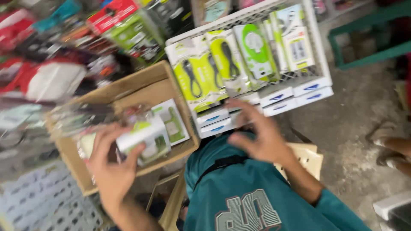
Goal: Organizing various electronic accessories and phone cases from a cardboard box onto a display shelf.
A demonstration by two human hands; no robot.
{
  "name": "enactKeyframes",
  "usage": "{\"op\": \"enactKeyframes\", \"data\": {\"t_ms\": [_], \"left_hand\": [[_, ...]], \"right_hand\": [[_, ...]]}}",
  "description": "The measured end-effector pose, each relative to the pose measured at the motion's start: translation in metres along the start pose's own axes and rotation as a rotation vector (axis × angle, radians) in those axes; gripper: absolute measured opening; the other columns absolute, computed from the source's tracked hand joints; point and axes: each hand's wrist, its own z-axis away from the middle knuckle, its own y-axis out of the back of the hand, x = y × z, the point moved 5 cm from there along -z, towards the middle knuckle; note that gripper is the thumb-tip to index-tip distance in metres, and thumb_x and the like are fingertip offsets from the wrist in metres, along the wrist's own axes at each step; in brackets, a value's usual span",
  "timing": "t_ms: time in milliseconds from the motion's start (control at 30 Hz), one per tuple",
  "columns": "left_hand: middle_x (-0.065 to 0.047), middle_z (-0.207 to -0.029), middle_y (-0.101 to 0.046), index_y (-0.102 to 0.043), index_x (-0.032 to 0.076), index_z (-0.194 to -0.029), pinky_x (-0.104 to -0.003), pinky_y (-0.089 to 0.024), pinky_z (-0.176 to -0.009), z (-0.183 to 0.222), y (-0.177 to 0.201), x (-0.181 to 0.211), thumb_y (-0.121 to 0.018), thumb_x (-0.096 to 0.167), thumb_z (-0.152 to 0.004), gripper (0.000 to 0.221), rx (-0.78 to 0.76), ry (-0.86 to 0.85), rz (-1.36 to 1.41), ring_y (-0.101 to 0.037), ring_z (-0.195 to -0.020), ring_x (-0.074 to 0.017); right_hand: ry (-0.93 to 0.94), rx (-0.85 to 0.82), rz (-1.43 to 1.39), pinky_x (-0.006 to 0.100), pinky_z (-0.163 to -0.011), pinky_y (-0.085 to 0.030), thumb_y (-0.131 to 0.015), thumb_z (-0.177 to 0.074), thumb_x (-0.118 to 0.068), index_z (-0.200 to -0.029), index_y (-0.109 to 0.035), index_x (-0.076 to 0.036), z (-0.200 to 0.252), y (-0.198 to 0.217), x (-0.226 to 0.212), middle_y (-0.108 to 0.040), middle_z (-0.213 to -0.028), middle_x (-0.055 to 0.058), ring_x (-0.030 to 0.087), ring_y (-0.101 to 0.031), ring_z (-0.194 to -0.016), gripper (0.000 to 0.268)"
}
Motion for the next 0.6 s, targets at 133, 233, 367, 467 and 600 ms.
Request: {"op": "enactKeyframes", "data": {"t_ms": [133,233,367,467,600], "left_hand": [[-0.01,-0.122,-0.063,-0.066,0.003,-0.116,-0.028,-0.055,-0.095,0.002,-0.035,0.037,-0.086,-0.002,-0.073,0.048,-0.145,-0.087,0.118,-0.064,-0.112,-0.0194],[-0.012,-0.121,-0.063,-0.064,0.002,-0.118,-0.03,-0.052,-0.093,-0.02,-0.062,0.033,-0.089,0.005,-0.066,0.058,-0.339,-0.106,0.256,-0.063,-0.108,-0.021],[-0.009,-0.125,-0.063,-0.054,0.007,-0.141,-0.034,-0.052,-0.095,-0.061,-0.094,-0.057,-0.069,0.02,-0.096,0.05,-0.269,0.266,0.458,-0.062,-0.111,-0.0213],[-0.019,-0.127,-0.063,-0.054,0.005,-0.147,-0.041,-0.049,-0.097,-0.068,-0.113,-0.165,-0.055,0.016,-0.105,0.043,-0.199,0.326,-0.043,-0.059,-0.111,-0.032],[-0.028,-0.137,-0.058,-0.051,0.0,-0.145,-0.047,-0.042,-0.108,-0.05,-0.147,-0.27,-0.067,0.006,-0.091,0.056,-0.425,0.004,-0.394,-0.054,-0.128,-0.0429]], "right_hand": [[0.167,-0.212,-0.143,0.031,-0.083,-0.053,-0.09,-0.075,-0.031,-0.16,-0.024,-0.004,-0.006,-0.046,-0.033,-0.055,-0.149,0.012,0.013,-0.054,-0.086,0.111],[-0.05,-0.227,-0.218,0.03,-0.088,-0.055,-0.086,-0.079,-0.032,-0.156,-0.033,-0.005,-0.002,-0.053,-0.009,-0.062,-0.143,0.01,0.011,-0.062,-0.098,0.098],[0.031,0.126,-0.221,0.033,-0.103,-0.051,-0.08,-0.092,-0.023,-0.146,-0.046,-0.004,0.013,0.003,0.047,-0.06,-0.134,0.009,0.016,-0.062,-0.118,0.067],[0.123,0.481,-0.222,0.032,-0.104,-0.048,-0.076,-0.099,-0.022,-0.148,-0.043,-0.004,0.03,0.08,0.081,-0.057,-0.132,0.006,0.015,-0.058,-0.116,0.062],[0.233,0.784,0.052,0.026,-0.105,-0.044,-0.076,-0.117,-0.014,-0.146,-0.044,-0.006,0.057,0.17,0.106,-0.049,-0.132,0.004,0.014,-0.053,-0.116,0.044]]}}
